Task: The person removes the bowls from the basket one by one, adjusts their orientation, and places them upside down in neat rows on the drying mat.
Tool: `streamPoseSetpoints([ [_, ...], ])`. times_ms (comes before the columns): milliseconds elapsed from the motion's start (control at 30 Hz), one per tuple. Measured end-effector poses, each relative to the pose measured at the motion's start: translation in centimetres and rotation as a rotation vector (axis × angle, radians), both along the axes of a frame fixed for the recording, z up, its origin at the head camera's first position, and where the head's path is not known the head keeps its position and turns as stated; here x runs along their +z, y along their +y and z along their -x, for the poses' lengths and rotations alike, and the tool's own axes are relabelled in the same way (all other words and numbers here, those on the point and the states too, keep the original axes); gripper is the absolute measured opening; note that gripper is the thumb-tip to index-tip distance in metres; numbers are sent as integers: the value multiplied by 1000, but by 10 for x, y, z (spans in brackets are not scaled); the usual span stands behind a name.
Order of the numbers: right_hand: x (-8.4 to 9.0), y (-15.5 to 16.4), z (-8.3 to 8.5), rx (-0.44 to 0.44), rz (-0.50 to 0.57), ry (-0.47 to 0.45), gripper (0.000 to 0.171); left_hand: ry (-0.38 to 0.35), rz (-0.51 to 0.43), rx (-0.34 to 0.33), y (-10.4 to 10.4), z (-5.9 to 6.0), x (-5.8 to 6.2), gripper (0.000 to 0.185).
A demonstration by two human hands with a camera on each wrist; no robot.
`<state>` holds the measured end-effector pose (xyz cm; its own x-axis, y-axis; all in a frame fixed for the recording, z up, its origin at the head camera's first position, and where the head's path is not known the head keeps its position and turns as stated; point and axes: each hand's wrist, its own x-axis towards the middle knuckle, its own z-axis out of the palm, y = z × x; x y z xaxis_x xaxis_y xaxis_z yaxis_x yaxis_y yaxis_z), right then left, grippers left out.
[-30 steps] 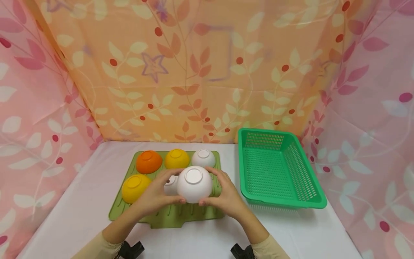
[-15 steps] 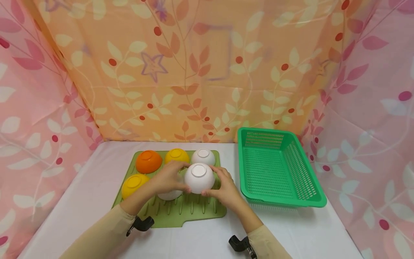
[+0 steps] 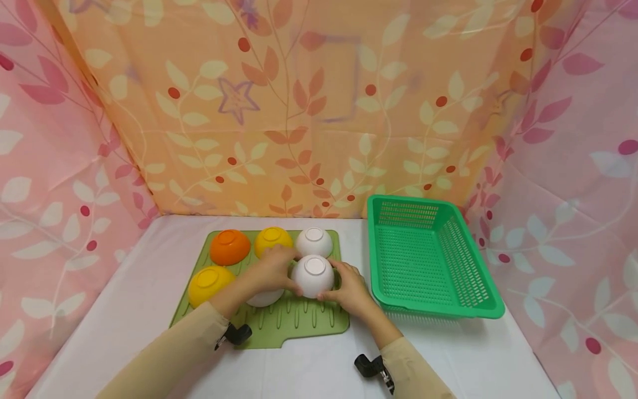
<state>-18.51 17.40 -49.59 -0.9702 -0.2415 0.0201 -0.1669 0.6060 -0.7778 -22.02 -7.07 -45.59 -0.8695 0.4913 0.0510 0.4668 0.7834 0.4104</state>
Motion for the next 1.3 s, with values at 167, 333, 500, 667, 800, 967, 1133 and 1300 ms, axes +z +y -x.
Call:
streamPoseSetpoints([
  [167,-6,3,3,0,-43,22,95,49,80,15,7,1,-7,75],
  [333,-8,4,6,14,-79,46,95,53,97,18,9,0,-8,76],
  [500,-9,3,7,23,-122,61,95,38,120,21,9,0,-9,79],
  [667,-7,3,6,23,-131,59,95,38,130,19,9,-1,-11,80],
  [800,-6,2,6,21,-140,55,95,36,126,13,8,-1,-10,81],
  [967,-4,1,6,20,-142,49,95,26,117,9,7,0,-8,81],
  [1133,-5,1,6,18,-144,45,96,29,126,7,7,0,-8,80],
  [1300,-8,2,6,17,-161,46,97,37,143,-5,9,-3,-9,80],
])
